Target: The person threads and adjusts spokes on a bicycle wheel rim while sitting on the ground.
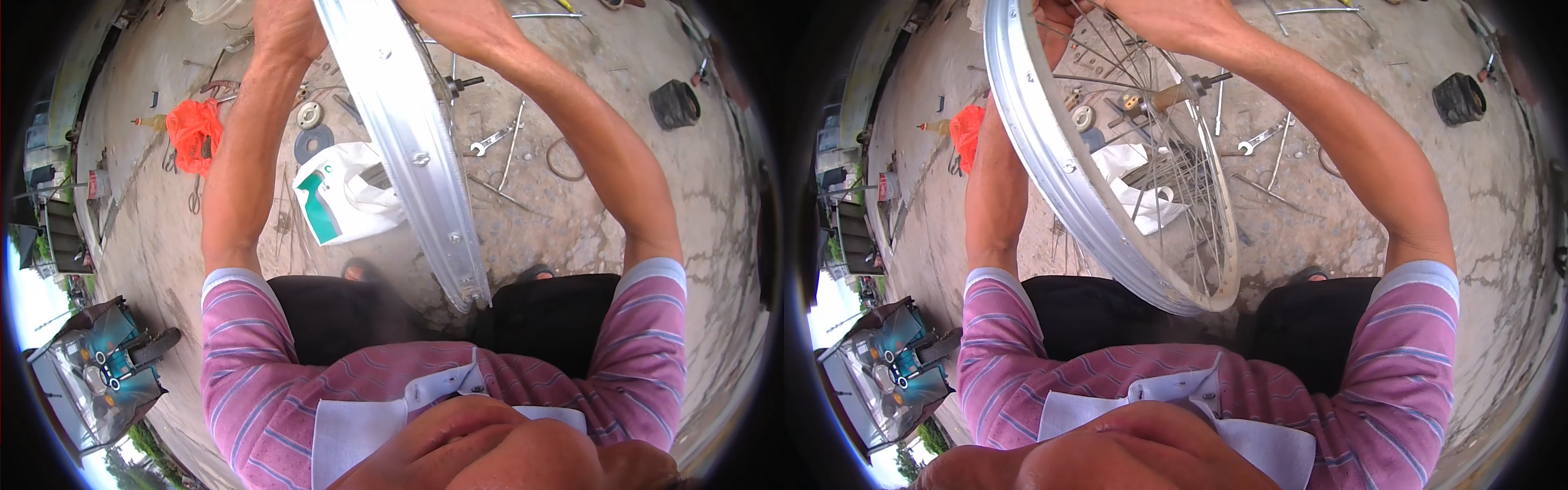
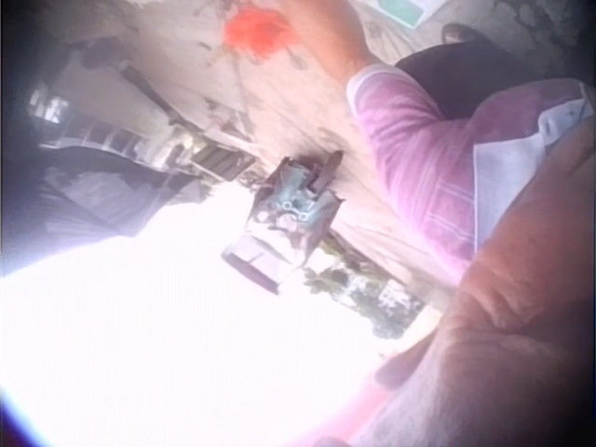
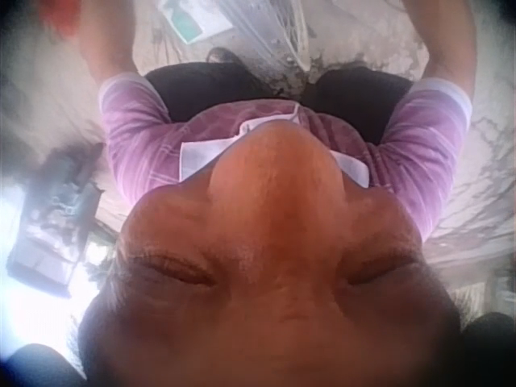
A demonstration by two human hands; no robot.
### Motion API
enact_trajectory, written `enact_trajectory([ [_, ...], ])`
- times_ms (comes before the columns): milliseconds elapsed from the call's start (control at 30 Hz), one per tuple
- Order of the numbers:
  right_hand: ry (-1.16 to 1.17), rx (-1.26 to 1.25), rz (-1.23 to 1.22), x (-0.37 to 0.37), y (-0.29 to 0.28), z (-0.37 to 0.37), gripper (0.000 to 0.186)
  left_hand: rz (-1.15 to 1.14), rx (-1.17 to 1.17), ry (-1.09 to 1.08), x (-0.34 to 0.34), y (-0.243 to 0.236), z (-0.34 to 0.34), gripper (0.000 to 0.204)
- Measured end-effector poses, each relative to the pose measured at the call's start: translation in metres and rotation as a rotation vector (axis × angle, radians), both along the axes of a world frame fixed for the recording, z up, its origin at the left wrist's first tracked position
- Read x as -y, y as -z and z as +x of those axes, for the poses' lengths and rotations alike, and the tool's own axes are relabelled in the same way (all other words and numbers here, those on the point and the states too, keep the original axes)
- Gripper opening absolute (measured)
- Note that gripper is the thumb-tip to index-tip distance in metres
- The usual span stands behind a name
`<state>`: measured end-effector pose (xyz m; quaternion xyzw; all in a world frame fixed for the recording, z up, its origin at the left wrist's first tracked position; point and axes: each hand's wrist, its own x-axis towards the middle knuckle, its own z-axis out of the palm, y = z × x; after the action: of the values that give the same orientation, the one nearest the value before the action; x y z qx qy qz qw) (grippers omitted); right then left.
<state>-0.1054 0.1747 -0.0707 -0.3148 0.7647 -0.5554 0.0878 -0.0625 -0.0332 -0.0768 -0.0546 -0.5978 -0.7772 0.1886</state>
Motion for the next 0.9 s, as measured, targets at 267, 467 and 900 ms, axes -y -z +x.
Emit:
enact_trajectory([
  [267,-0.023,0.378,-0.31,-0.01,-0.083,0.015,0.058,-0.229,0.005,0.047,-0.063,-0.034,0.007,0.026],
  [467,-0.299,0.309,-0.473,-0.003,-0.063,0.006,0.06,-0.188,-0.005,-0.016,-0.025,-0.02,0.032,0.023],
  [900,-0.415,0.281,-0.533,-0.045,-0.074,-0.007,0.048,-0.229,-0.136,-0.236,0.005,-0.028,0.0,0.025],
])
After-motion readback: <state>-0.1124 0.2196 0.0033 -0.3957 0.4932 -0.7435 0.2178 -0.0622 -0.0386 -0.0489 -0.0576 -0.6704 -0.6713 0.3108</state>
